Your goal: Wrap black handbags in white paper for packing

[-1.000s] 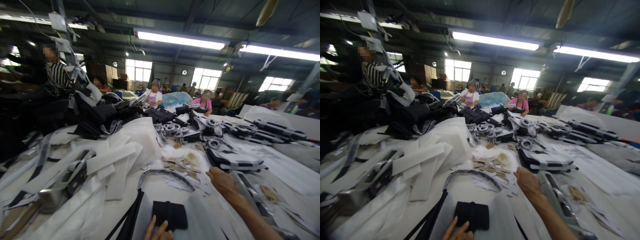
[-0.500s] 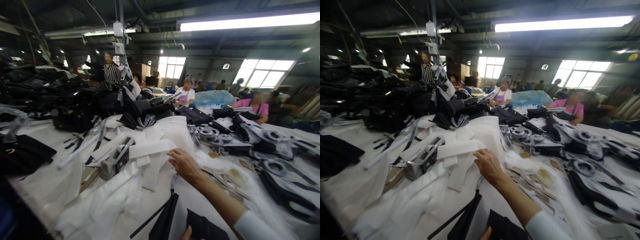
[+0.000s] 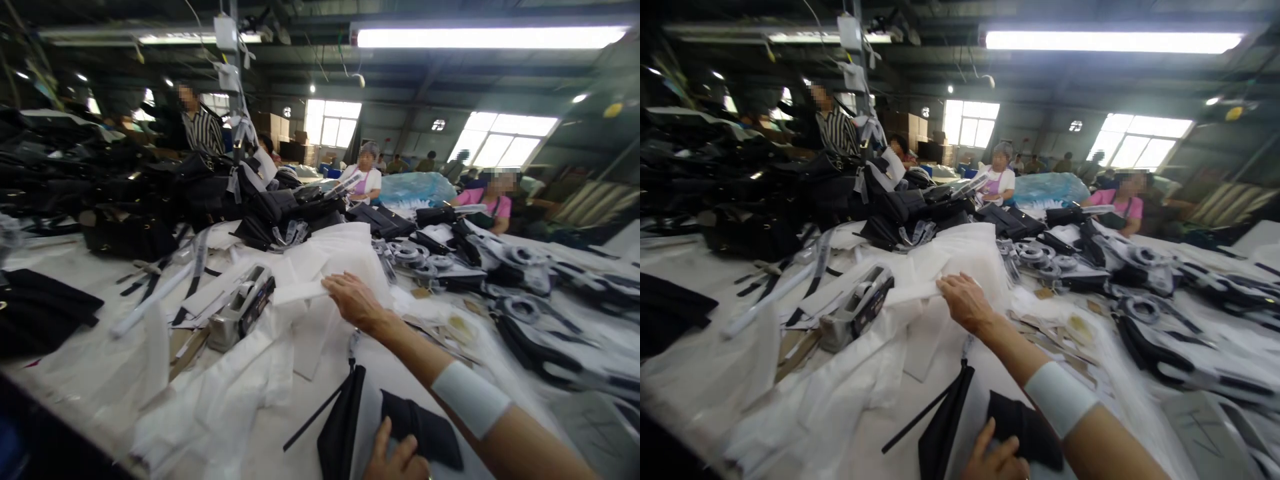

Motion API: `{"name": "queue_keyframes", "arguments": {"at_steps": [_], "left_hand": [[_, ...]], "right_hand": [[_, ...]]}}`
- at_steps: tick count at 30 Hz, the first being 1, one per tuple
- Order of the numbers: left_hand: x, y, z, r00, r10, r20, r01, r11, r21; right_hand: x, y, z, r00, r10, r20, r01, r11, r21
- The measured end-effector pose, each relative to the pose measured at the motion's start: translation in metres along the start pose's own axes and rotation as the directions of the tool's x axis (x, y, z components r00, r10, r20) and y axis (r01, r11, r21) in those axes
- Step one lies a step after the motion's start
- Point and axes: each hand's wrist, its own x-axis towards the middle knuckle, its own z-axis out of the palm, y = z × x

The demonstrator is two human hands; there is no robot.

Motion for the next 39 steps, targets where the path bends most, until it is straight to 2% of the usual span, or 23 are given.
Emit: {"name": "queue_keyframes", "arguments": {"at_steps": [3,4,6,8,10,13,16,20,23,25,30,33,36,39], "left_hand": [[-0.005,0.002,-0.021,0.982,0.119,-0.144,-0.113,0.992,0.046],[-0.006,0.002,-0.033,0.980,0.121,-0.159,-0.118,0.993,0.030],[-0.007,0.003,-0.055,0.988,0.109,-0.105,-0.113,0.993,-0.026],[-0.005,0.005,-0.073,0.997,0.077,-0.010,-0.077,0.994,-0.074],[-0.003,0.008,-0.084,0.998,0.015,0.067,-0.007,0.992,-0.123],[-0.004,0.013,-0.095,0.992,-0.047,0.119,0.069,0.979,-0.190],[-0.010,0.015,-0.108,0.986,-0.056,0.159,0.087,0.977,-0.193],[-0.014,0.014,-0.123,0.973,-0.055,0.226,0.082,0.991,-0.110],[-0.010,0.012,-0.125,0.967,-0.036,0.252,0.053,0.997,-0.063],[-0.007,0.010,-0.123,0.970,-0.034,0.241,0.050,0.997,-0.063],[-0.014,0.012,-0.115,0.998,0.044,0.039,-0.042,0.998,-0.038],[-0.023,0.016,-0.115,0.996,0.021,-0.087,-0.020,1.000,0.010],[-0.030,0.017,-0.121,0.987,0.018,-0.161,-0.013,0.999,0.033],[-0.034,0.015,-0.133,0.968,0.077,-0.240,-0.076,0.997,0.014]], "right_hand": [[-0.068,-0.007,-0.040,0.991,0.134,-0.003,-0.133,0.983,0.125],[-0.095,-0.011,-0.048,0.985,0.167,0.033,-0.170,0.972,0.160],[-0.151,-0.022,-0.052,0.974,0.211,0.080,-0.223,0.954,0.199],[-0.202,-0.034,-0.040,0.959,0.268,0.094,-0.281,0.942,0.181],[-0.243,-0.046,-0.019,0.938,0.335,0.091,-0.345,0.928,0.139],[-0.280,-0.062,0.010,0.929,0.367,0.038,-0.369,0.927,0.071],[-0.292,-0.073,0.015,0.943,0.330,-0.049,-0.331,0.943,-0.017],[-0.289,-0.074,-0.004,0.934,0.334,-0.124,-0.353,0.919,-0.178],[-0.283,-0.071,-0.011,0.923,0.361,-0.130,-0.383,0.883,-0.270],[-0.283,-0.072,-0.005,0.926,0.355,-0.131,-0.378,0.888,-0.262],[-0.292,-0.081,0.025,0.951,0.278,-0.134,-0.299,0.937,-0.179],[-0.298,-0.088,0.033,0.946,0.300,-0.124,-0.321,0.919,-0.229],[-0.299,-0.094,0.038,0.941,0.316,-0.124,-0.338,0.895,-0.290],[-0.300,-0.099,0.044,0.940,0.313,-0.132,-0.340,0.878,-0.336]]}}
